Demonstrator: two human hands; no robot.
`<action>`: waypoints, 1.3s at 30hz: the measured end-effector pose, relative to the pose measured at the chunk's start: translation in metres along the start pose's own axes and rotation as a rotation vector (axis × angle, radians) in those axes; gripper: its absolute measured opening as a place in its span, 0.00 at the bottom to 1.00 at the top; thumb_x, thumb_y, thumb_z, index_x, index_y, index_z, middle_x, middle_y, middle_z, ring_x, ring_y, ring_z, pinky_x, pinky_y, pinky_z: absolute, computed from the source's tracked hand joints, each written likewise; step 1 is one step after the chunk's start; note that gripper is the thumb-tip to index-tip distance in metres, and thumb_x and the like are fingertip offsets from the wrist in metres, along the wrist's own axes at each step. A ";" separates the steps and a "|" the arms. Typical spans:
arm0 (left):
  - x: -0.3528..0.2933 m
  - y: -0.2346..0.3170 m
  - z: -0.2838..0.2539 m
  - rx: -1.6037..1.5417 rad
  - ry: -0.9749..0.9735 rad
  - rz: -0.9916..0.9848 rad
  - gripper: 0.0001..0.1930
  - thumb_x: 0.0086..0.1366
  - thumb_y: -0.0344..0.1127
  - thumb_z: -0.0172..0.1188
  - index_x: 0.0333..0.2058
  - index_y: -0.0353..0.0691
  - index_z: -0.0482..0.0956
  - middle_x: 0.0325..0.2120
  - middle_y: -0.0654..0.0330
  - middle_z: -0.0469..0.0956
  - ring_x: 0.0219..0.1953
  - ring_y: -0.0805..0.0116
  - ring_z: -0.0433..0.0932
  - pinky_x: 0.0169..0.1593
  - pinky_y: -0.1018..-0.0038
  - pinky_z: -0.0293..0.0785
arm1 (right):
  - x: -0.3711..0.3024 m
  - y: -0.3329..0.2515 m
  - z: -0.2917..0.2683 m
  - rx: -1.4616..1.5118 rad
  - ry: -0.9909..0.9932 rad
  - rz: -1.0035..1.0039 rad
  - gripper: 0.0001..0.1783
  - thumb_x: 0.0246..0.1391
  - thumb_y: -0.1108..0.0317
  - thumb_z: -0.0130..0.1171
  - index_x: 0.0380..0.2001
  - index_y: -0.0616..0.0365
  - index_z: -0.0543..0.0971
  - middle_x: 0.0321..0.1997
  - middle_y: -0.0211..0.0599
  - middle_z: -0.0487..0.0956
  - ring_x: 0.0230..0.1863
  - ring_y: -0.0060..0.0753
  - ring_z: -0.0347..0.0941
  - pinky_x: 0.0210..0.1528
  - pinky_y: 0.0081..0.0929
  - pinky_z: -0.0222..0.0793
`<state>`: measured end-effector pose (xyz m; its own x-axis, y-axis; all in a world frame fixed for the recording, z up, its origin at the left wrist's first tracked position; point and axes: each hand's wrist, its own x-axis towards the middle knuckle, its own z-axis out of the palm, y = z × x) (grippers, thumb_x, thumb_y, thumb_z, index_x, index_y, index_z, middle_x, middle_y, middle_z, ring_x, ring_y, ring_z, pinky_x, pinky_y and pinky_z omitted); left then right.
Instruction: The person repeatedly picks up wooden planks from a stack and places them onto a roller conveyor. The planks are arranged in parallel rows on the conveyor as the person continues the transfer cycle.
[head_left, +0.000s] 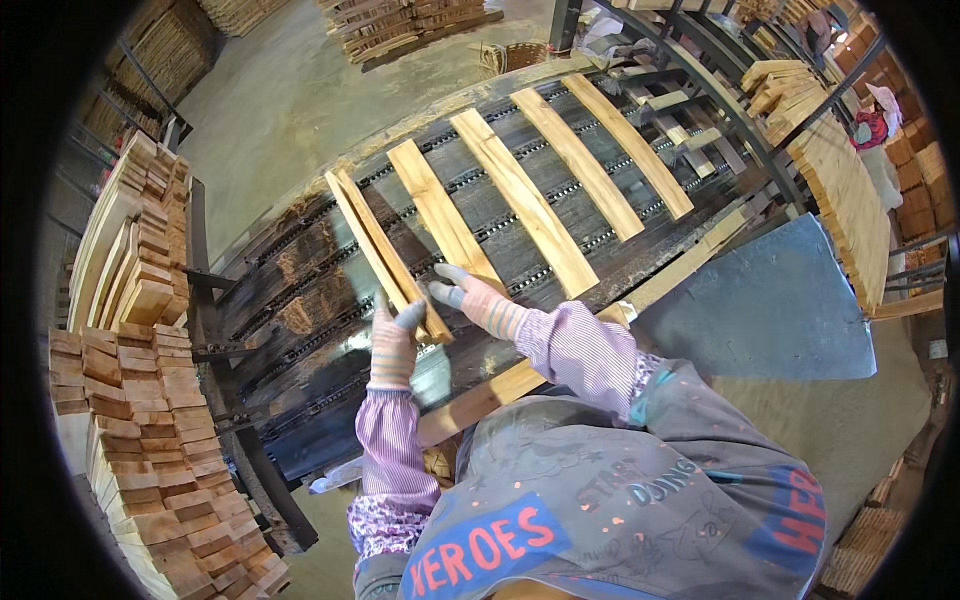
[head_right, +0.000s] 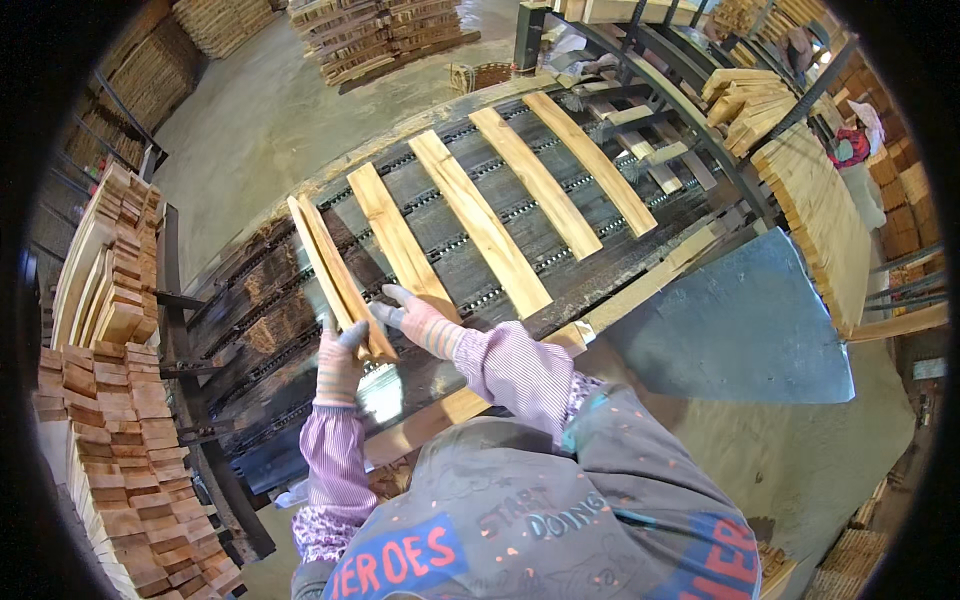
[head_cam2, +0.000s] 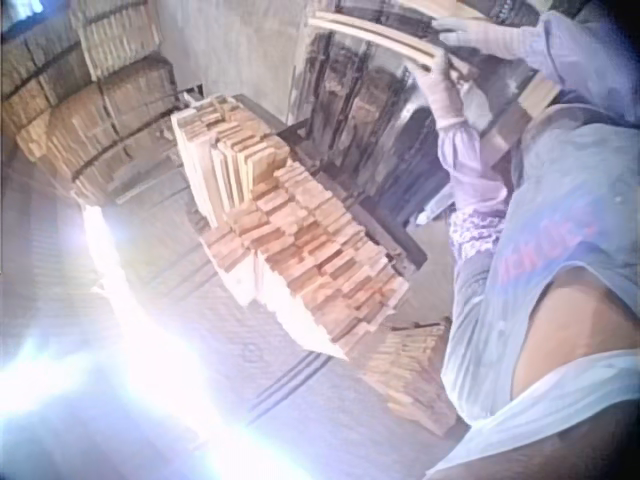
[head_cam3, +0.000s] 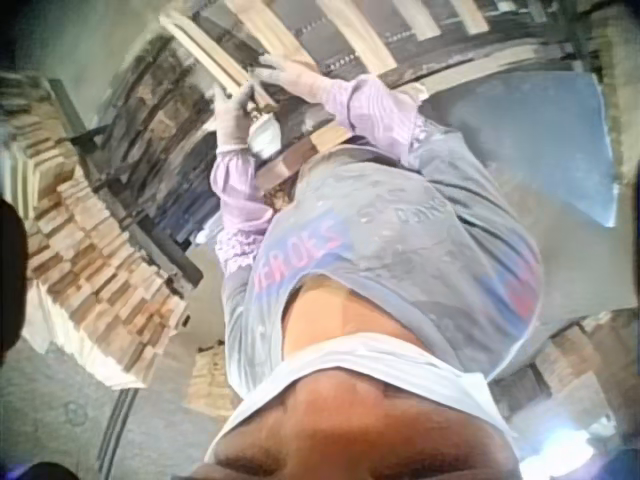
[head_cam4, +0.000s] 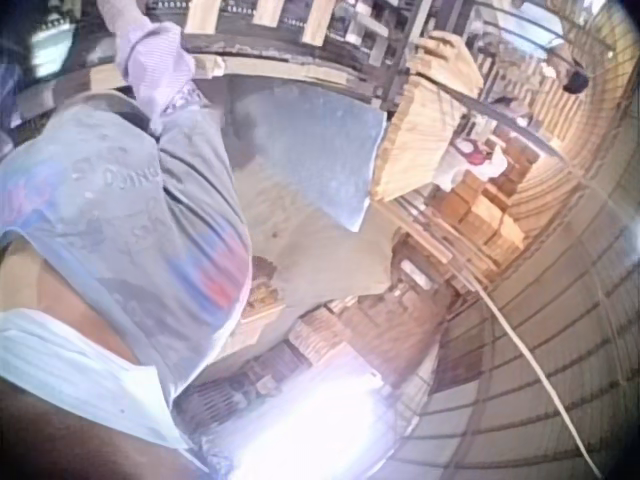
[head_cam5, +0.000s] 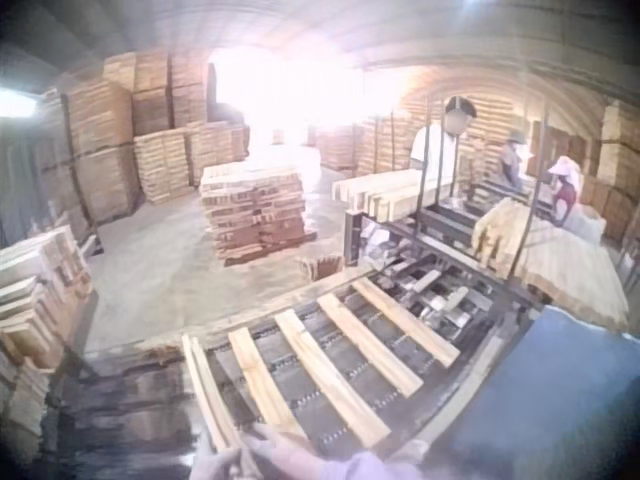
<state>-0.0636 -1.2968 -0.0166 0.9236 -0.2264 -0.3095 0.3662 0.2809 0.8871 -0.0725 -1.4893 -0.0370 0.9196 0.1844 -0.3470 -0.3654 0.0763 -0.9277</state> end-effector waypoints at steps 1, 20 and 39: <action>-0.015 0.003 0.017 -0.084 -0.047 0.015 0.44 0.62 0.20 0.65 0.76 0.41 0.56 0.51 0.52 0.78 0.49 0.61 0.82 0.50 0.66 0.85 | 0.006 -0.001 0.001 0.169 -0.033 0.040 0.55 0.61 0.42 0.71 0.79 0.58 0.56 0.77 0.58 0.67 0.78 0.49 0.63 0.76 0.39 0.60; 0.009 -0.023 0.055 -0.247 0.152 0.028 0.36 0.52 0.20 0.55 0.64 0.34 0.68 0.44 0.49 0.80 0.41 0.53 0.87 0.43 0.62 0.91 | -0.035 -0.042 -0.097 -1.223 0.222 0.331 0.60 0.52 0.50 0.75 0.81 0.38 0.50 0.76 0.55 0.63 0.76 0.56 0.63 0.74 0.53 0.59; -0.004 -0.031 0.091 1.624 0.487 -0.236 0.48 0.56 0.67 0.73 0.71 0.58 0.67 0.70 0.42 0.60 0.69 0.33 0.63 0.68 0.45 0.68 | -0.066 -0.068 -0.142 0.405 -0.215 -0.026 0.56 0.47 0.59 0.80 0.77 0.52 0.61 0.56 0.37 0.80 0.54 0.35 0.80 0.56 0.36 0.81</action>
<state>-0.0889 -1.3893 -0.0116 0.9303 0.2488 -0.2696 0.2902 -0.9486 0.1261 -0.0881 -1.6459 0.0293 0.8941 0.3728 -0.2481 -0.4087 0.4529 -0.7924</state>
